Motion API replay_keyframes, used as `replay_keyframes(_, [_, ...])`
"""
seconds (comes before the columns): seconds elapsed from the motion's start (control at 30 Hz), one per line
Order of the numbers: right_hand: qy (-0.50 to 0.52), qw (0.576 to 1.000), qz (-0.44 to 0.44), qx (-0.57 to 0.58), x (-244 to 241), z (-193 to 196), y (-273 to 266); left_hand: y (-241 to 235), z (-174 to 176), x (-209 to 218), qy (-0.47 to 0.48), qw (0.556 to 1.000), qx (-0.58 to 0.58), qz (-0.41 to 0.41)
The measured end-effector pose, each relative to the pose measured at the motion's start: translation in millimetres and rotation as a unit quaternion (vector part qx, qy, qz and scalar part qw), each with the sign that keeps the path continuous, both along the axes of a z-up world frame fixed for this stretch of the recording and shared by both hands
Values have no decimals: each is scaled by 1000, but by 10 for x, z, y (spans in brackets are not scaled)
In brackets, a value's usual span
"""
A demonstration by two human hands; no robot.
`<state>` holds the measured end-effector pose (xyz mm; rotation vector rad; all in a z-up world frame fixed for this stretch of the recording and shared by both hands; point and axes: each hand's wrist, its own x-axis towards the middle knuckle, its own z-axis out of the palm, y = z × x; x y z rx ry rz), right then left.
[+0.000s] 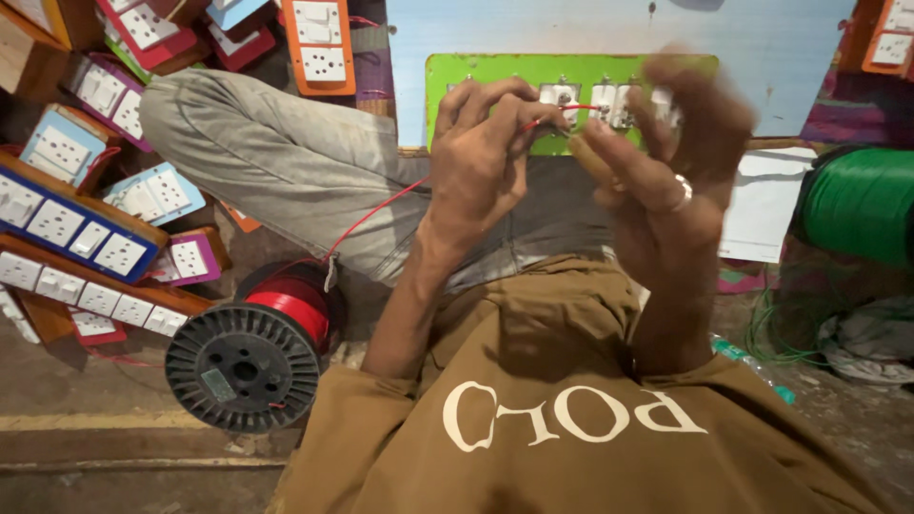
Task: The person sits on the floor and wires a green multi-socket electrical board. They use a screwdriver to tighten connections and pliers to strip and cut red wires, linking the sockets in series. The board is flipped over at the end to show the front side.
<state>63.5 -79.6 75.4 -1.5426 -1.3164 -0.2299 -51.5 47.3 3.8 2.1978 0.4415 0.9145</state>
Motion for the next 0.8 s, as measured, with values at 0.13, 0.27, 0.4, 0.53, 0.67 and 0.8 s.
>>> replay_keyframes(0.13, [-25, 999, 2, -29, -34, 34, -47, -27, -17, -15, 13, 1000, -6, -2])
replay_keyframes(0.27, [-14, 997, 3, -71, -54, 67, -54, -2, -16, -19, 11, 1000, 2, -8])
replay_keyframes(0.4, [129, 990, 30, -44, -59, 47, -112, 18, -21, -23, -50, 998, -4, -25])
replay_keyframes(0.53, [223, 972, 73, -8, -19, 63, -82, 39, 35, -98, -90, 992, -80, -27])
replay_keyframes(0.67, [387, 866, 287, 135, -68, 181, 11, 26, 49, -124, -93, 991, -94, -21])
replay_keyframes(0.8, [422, 791, 406, 178, -239, 458, -85, 17, 69, -74, -64, 996, -54, -5])
